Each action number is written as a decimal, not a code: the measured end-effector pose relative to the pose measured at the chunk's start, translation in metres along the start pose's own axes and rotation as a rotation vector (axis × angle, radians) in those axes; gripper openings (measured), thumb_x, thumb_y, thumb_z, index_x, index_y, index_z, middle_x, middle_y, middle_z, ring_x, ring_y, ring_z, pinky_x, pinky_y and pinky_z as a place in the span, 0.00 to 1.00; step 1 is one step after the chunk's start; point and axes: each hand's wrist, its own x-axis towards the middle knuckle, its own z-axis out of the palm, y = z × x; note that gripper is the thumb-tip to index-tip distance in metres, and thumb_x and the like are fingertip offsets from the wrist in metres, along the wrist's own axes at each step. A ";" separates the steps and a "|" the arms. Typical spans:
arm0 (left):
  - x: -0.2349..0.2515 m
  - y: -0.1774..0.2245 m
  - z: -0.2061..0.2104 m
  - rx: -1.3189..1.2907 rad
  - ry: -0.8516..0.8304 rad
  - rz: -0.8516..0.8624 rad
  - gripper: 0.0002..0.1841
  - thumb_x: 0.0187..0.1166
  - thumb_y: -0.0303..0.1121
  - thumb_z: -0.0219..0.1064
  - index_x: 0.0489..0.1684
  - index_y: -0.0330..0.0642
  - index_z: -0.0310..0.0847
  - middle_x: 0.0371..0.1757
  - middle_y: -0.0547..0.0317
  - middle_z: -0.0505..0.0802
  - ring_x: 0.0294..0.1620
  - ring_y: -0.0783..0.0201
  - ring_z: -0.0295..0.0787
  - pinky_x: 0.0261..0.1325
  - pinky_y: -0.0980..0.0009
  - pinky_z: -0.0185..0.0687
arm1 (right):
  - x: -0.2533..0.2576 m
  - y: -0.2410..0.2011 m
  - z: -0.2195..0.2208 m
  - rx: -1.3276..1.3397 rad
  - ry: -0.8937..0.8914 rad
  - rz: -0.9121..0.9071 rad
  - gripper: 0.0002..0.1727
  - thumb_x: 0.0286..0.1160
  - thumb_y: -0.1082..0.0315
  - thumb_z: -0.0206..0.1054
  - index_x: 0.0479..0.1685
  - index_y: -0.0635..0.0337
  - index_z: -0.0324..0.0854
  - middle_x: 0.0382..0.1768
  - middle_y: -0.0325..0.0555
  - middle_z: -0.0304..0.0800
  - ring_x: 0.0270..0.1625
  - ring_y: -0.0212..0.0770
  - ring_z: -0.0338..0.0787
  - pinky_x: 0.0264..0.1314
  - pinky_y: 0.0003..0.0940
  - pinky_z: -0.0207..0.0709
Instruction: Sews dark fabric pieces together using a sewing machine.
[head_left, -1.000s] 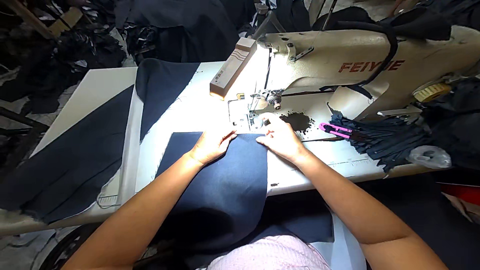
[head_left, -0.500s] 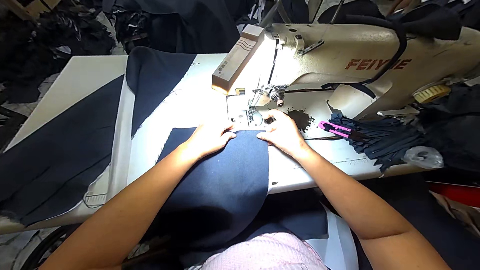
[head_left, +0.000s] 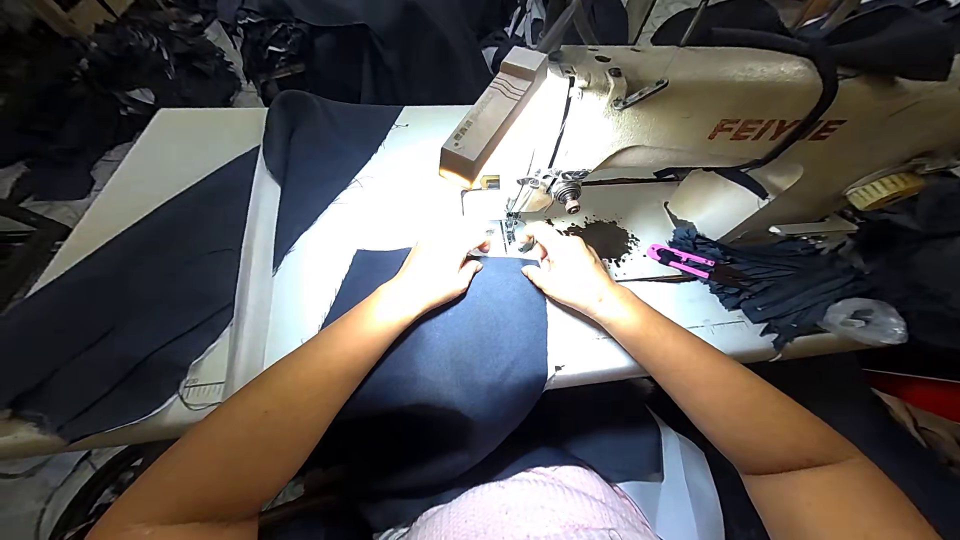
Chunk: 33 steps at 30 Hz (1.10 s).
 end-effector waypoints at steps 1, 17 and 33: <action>0.001 -0.002 0.003 0.013 0.035 0.106 0.09 0.76 0.22 0.65 0.45 0.39 0.90 0.45 0.46 0.90 0.52 0.46 0.88 0.57 0.46 0.81 | -0.001 0.001 0.001 -0.015 -0.014 -0.051 0.18 0.72 0.73 0.69 0.62 0.62 0.85 0.37 0.54 0.90 0.40 0.55 0.90 0.45 0.58 0.81; -0.032 0.047 0.042 0.134 -0.121 -0.151 0.31 0.92 0.52 0.42 0.88 0.47 0.67 0.91 0.51 0.69 0.95 0.47 0.53 0.85 0.24 0.39 | 0.000 0.006 -0.008 0.036 0.027 0.046 0.07 0.69 0.74 0.75 0.42 0.66 0.90 0.30 0.52 0.88 0.31 0.45 0.85 0.39 0.44 0.79; -0.016 0.033 0.037 0.128 -0.160 -0.124 0.31 0.92 0.52 0.43 0.89 0.48 0.66 0.92 0.53 0.67 0.96 0.48 0.51 0.86 0.25 0.37 | 0.007 0.003 -0.005 -0.177 -0.090 -0.014 0.19 0.85 0.75 0.57 0.64 0.56 0.91 0.53 0.62 0.91 0.63 0.60 0.89 0.67 0.54 0.79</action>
